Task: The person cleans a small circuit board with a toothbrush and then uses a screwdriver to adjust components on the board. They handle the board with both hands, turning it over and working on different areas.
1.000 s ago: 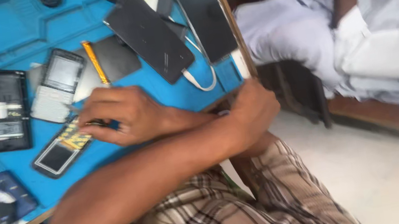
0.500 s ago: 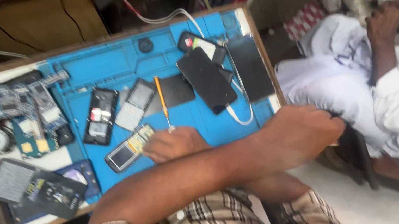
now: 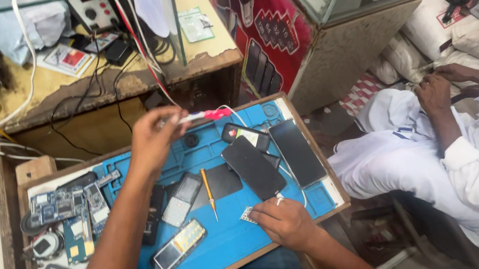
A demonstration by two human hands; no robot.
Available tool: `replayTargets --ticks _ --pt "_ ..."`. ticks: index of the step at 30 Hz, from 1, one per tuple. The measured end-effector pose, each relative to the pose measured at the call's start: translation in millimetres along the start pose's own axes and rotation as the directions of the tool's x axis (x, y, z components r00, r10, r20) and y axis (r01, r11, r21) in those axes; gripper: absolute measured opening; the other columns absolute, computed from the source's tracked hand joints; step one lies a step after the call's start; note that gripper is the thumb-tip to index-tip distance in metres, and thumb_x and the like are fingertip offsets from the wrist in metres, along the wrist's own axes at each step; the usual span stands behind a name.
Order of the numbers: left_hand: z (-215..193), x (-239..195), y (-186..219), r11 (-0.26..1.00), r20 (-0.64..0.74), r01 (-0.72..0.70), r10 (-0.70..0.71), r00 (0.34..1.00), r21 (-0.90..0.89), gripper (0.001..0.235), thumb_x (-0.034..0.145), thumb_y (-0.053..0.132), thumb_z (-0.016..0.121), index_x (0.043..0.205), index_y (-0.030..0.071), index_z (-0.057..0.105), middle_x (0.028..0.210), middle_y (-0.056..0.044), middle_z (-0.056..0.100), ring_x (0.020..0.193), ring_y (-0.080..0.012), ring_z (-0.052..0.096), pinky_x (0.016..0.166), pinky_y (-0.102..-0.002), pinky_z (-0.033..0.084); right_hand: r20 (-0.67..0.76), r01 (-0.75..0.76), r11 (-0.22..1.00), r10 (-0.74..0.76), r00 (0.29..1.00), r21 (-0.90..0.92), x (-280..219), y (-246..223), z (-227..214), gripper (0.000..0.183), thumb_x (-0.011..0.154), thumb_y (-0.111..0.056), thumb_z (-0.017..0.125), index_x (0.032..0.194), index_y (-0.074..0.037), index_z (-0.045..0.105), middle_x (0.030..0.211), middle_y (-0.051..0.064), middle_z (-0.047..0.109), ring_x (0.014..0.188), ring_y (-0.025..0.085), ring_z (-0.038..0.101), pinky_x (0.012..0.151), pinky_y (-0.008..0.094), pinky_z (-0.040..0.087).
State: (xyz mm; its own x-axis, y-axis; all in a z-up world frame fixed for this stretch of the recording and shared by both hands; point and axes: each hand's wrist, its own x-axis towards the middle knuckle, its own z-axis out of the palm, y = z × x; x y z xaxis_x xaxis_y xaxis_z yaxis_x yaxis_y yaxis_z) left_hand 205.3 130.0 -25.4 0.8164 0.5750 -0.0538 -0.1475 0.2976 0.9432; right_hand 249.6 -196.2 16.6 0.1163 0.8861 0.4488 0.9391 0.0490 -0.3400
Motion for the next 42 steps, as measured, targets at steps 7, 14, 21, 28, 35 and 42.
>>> replayTargets --ticks 7,14,21,28,35,42 --pt "-41.2 -49.8 -35.4 0.979 -0.048 0.157 -0.152 0.987 0.128 0.026 0.091 -0.001 0.063 0.115 -0.001 0.071 0.113 -0.012 0.076 0.097 -0.0162 0.075 0.084 -0.029 0.061 0.031 0.041 0.996 -0.043 0.999 0.08 1.2 -3.4 12.2 0.025 0.08 -0.005 0.078 0.104 -0.007 0.076 0.105 0.005 0.073 0.083 0.022 0.07 0.062 0.035 0.053" --pt "-51.3 -87.4 -12.8 0.735 -0.027 0.03 -0.016 1.0 0.678 0.033 0.084 0.014 0.076 0.115 0.005 0.071 0.104 -0.009 0.078 0.089 -0.0211 0.076 0.078 -0.034 0.06 0.18 0.025 0.992 -0.047 0.983 0.123 -0.3 1.0 14.0 0.033 0.078 -0.01 0.079 0.111 -0.007 0.075 0.112 0.008 0.073 0.094 0.026 0.071 0.072 0.038 0.056" --pt "-28.8 -102.3 32.8 0.424 0.157 -0.232 0.205 0.966 0.876 0.043 0.082 0.019 0.076 0.12 0.003 0.068 0.124 -0.02 0.068 0.116 -0.0387 0.063 0.102 -0.047 0.048 0.218 -0.004 0.995 -0.018 0.976 0.098 24.2 1.4 -5.4 0.06 0.072 -0.042 0.089 0.115 -0.003 0.073 0.115 0.016 0.072 0.105 0.036 0.069 0.086 0.045 0.055" --pt "14.7 -163.6 2.1 0.431 0.337 -0.381 0.177 0.925 0.818 0.036 0.087 0.017 0.075 0.12 0.005 0.069 0.137 -0.015 0.062 0.131 -0.035 0.056 0.111 -0.048 0.045 0.126 -0.288 0.957 0.285 0.95 0.013 -28.3 20.5 6.7 0.032 0.086 -0.01 0.081 0.117 -0.008 0.073 0.115 0.012 0.075 0.105 0.028 0.073 0.087 0.037 0.059" --pt "64.7 -186.5 -18.7 0.422 0.519 -0.503 0.087 0.85 0.754 0.037 0.083 0.011 0.071 0.121 0.009 0.071 0.137 -0.009 0.063 0.13 -0.0331 0.056 0.106 -0.047 0.044 -0.003 -0.552 0.773 0.582 0.813 0.312 -47.4 3.6 14.3 0.019 0.096 0.008 0.067 0.111 -0.003 0.07 0.11 0.013 0.075 0.101 0.022 0.077 0.084 0.029 0.063" --pt "59.6 -187.9 -25.6 0.387 0.491 -0.481 0.081 0.868 0.787 0.03 0.091 0.019 0.077 0.117 0.007 0.071 0.119 -0.007 0.067 0.115 -0.0277 0.06 0.1 -0.045 0.046 0.011 -0.645 0.481 0.797 0.603 0.594 -61.3 -3.3 20.1 0.016 0.097 0.009 0.07 0.11 0.0 0.071 0.105 0.013 0.075 0.096 0.019 0.076 0.086 0.029 0.063"
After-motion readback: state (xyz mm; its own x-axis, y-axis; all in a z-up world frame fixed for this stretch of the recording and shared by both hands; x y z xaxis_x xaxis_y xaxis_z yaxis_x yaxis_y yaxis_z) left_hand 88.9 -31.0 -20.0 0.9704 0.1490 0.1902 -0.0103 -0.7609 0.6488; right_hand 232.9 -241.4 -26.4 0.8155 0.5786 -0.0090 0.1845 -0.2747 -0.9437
